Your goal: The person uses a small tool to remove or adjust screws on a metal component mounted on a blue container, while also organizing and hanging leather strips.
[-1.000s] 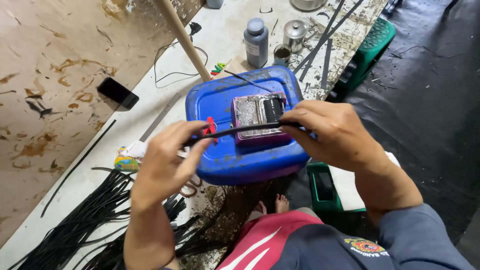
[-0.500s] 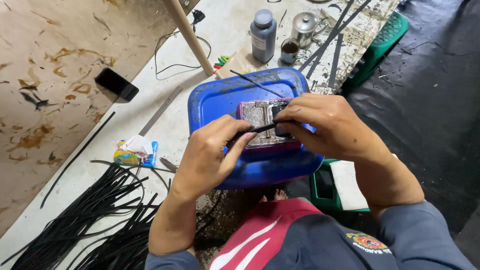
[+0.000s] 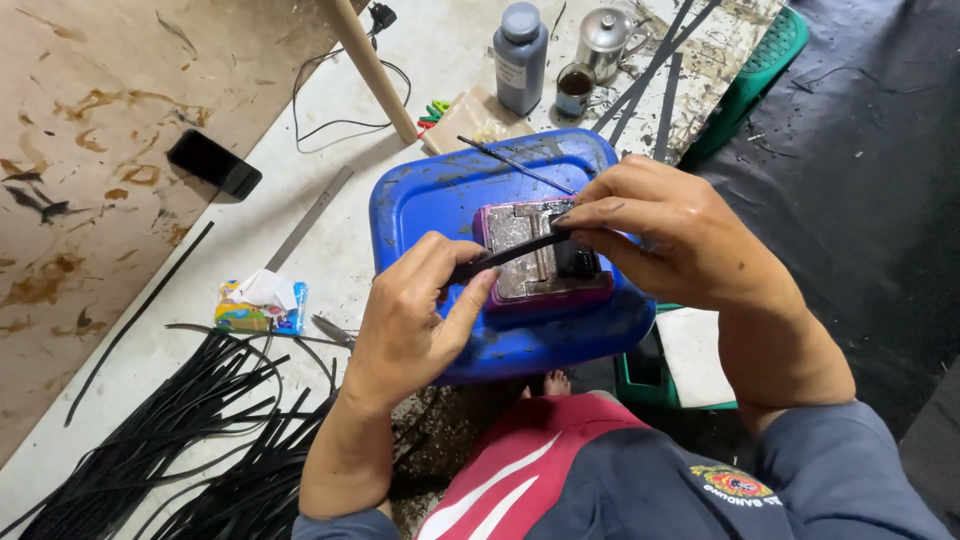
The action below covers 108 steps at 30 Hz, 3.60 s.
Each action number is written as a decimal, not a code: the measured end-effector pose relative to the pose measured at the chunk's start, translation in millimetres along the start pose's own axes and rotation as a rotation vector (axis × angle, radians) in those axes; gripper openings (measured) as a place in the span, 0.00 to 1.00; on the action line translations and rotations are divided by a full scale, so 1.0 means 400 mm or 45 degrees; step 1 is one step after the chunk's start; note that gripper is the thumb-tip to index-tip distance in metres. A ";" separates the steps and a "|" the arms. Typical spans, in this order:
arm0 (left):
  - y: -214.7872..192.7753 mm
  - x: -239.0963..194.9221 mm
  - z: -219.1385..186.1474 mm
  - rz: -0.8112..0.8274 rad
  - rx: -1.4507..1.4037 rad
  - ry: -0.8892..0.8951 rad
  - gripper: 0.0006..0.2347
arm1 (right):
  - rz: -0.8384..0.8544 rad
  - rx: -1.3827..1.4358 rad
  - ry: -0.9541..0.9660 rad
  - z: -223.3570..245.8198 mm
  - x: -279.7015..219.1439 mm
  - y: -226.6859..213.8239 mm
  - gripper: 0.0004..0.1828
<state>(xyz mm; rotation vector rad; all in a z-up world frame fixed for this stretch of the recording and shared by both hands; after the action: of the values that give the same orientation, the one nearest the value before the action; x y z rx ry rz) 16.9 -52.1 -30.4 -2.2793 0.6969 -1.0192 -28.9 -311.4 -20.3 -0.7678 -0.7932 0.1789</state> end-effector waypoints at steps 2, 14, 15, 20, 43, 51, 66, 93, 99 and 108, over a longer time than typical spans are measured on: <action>0.009 -0.009 0.004 0.001 0.013 -0.001 0.08 | 0.012 0.010 0.002 -0.003 0.003 0.000 0.07; 0.058 -0.053 -0.032 -0.193 0.129 -0.294 0.13 | 0.323 0.391 -0.193 -0.135 0.101 -0.010 0.07; 0.071 -0.055 -0.041 -0.243 0.129 -0.359 0.13 | 0.399 0.432 -0.235 -0.156 0.117 -0.012 0.08; 0.145 -0.054 -0.076 -0.406 0.229 -0.587 0.15 | 0.630 0.660 -0.424 -0.240 0.192 0.007 0.08; 0.241 -0.039 -0.149 -0.616 0.425 -0.665 0.15 | 1.054 0.862 -0.573 -0.376 0.263 0.115 0.12; 0.247 -0.039 -0.155 -0.658 0.328 -0.721 0.15 | 1.163 0.924 -0.528 -0.399 0.272 0.123 0.14; 0.255 -0.039 -0.160 -0.689 0.310 -0.776 0.12 | 1.254 0.981 -0.433 -0.410 0.280 0.137 0.14; 0.258 -0.029 -0.171 -0.712 0.359 -0.863 0.10 | 1.293 0.937 -0.492 -0.418 0.278 0.149 0.14; 0.254 -0.023 -0.174 -0.717 0.368 -0.857 0.09 | 1.277 0.941 -0.495 -0.414 0.277 0.147 0.12; 0.254 -0.025 -0.172 -0.709 0.408 -0.817 0.10 | 1.316 0.957 -0.442 -0.409 0.279 0.144 0.13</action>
<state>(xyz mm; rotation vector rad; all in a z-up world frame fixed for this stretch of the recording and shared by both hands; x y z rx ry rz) -66.3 -136.9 -63.1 -2.3416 -0.3564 -0.4933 171.5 -314.0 -69.1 -0.3532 -0.5112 1.4816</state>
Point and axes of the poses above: each hand's wrist, its own x-axis towards the middle knuckle, its own y-axis out of the palm, z = x × y, the point moved 1 cm from there along x, towards the middle knuckle, and after that the axes turned 1 degree about -z, right-handed, at the moved point
